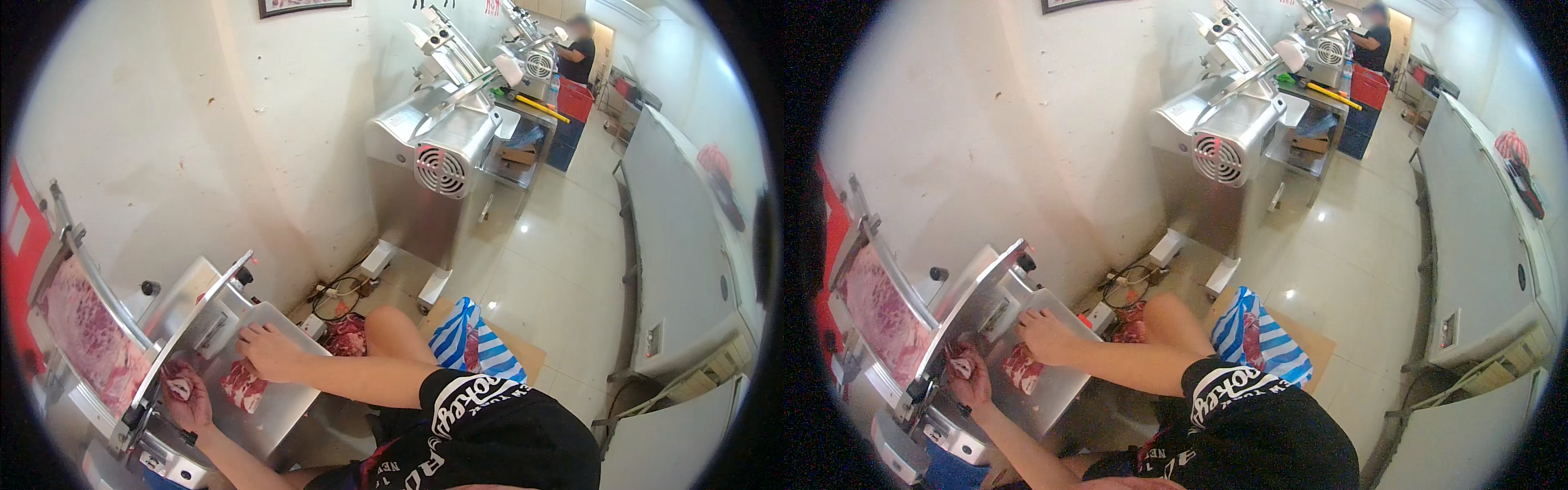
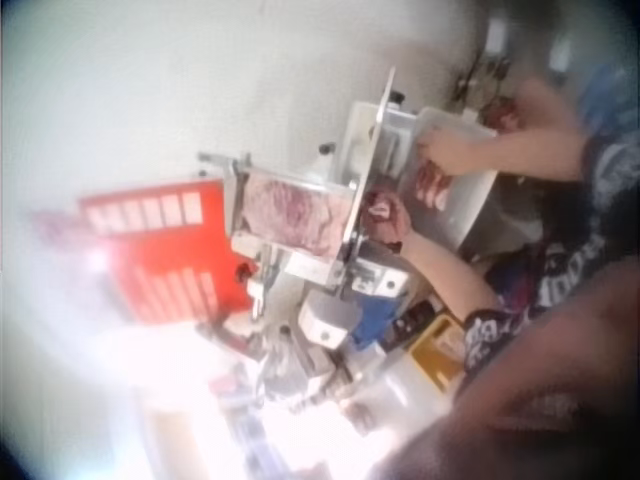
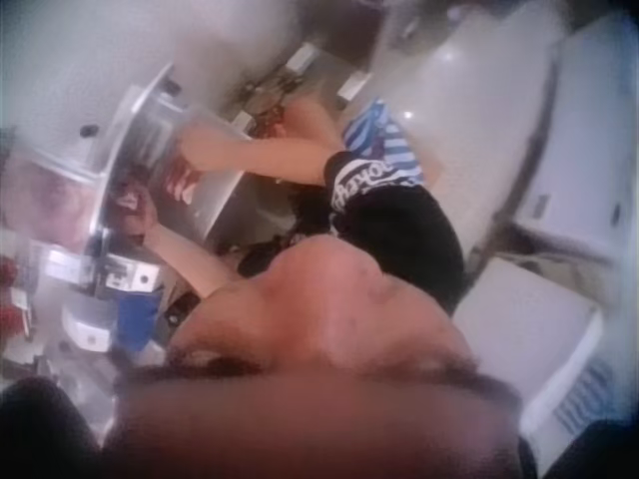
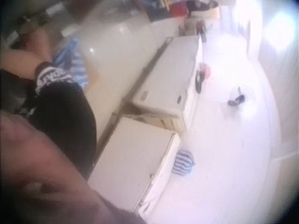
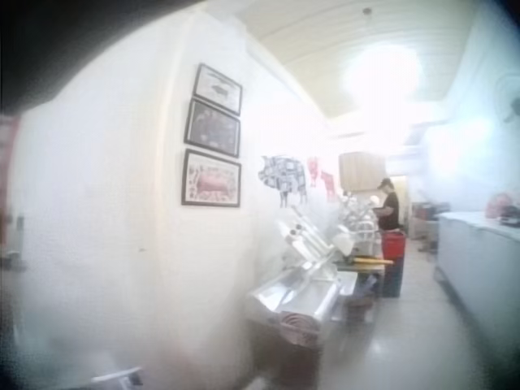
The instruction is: The person sits on the floor and uses a meat slicer to cut a large piece of meat into thin slices. They repeatedly feed the meat through the slicer, collect the slices, and place them into a plastic bag.
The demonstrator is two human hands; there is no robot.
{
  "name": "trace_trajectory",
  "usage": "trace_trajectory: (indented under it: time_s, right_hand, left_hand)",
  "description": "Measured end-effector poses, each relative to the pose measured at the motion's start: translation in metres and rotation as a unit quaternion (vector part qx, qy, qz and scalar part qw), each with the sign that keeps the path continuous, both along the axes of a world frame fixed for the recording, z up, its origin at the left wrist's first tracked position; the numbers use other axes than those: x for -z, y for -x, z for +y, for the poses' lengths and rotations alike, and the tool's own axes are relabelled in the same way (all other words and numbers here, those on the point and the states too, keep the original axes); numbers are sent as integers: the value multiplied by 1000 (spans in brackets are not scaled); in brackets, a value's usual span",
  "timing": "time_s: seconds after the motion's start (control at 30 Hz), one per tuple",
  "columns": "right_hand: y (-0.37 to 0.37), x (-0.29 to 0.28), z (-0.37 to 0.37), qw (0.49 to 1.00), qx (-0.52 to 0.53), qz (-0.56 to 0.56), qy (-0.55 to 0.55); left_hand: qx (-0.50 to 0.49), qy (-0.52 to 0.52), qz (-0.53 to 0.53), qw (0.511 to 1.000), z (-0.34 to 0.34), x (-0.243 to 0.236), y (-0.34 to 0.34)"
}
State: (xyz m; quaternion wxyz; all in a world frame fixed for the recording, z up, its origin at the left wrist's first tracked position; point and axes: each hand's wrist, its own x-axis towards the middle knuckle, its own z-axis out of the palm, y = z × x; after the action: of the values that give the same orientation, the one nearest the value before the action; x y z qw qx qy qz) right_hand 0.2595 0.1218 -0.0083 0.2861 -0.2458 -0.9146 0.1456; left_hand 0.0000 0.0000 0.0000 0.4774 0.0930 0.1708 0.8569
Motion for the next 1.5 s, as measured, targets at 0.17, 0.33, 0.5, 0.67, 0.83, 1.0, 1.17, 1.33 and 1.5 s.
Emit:
trace_trajectory:
  time_s: [0.17, 0.33, 0.5, 0.67, 0.83, 1.0, 1.17, 1.33, 1.5]
  right_hand:
    - [-14, -12, 12, 989, -19, 140, 37]
    - [0, -18, 2, 927, -154, 253, 229]
    - [5, -6, 10, 915, -125, 308, 230]
    - [-11, -2, 29, 969, -45, 162, 183]
    - [-18, 1, 26, 995, 48, 74, 52]
    - [-22, -1, 22, 993, 65, 98, 14]
    - [-23, -5, 19, 995, 51, 77, 45]
    - [-20, -6, 18, 991, 44, 128, 25]
    - [-29, -15, 18, 976, -31, 213, 26]
  left_hand:
    - [-5, 40, 119, 992, 7, 20, -14]
    - [-56, 241, 586, 771, 19, -34, -103]
    - [-50, 242, 546, 801, 23, -55, -121]
    - [126, 273, 516, 802, -11, -45, -74]
    - [9, 354, 471, 808, -12, -18, -29]
    - [18, 29, 26, 999, -3, -35, -21]
    - [35, -4, 5, 999, -1, -20, -18]
    - [128, -91, 29, 987, -7, 32, 15]
    - [-37, 199, 338, 919, 4, -12, -63]
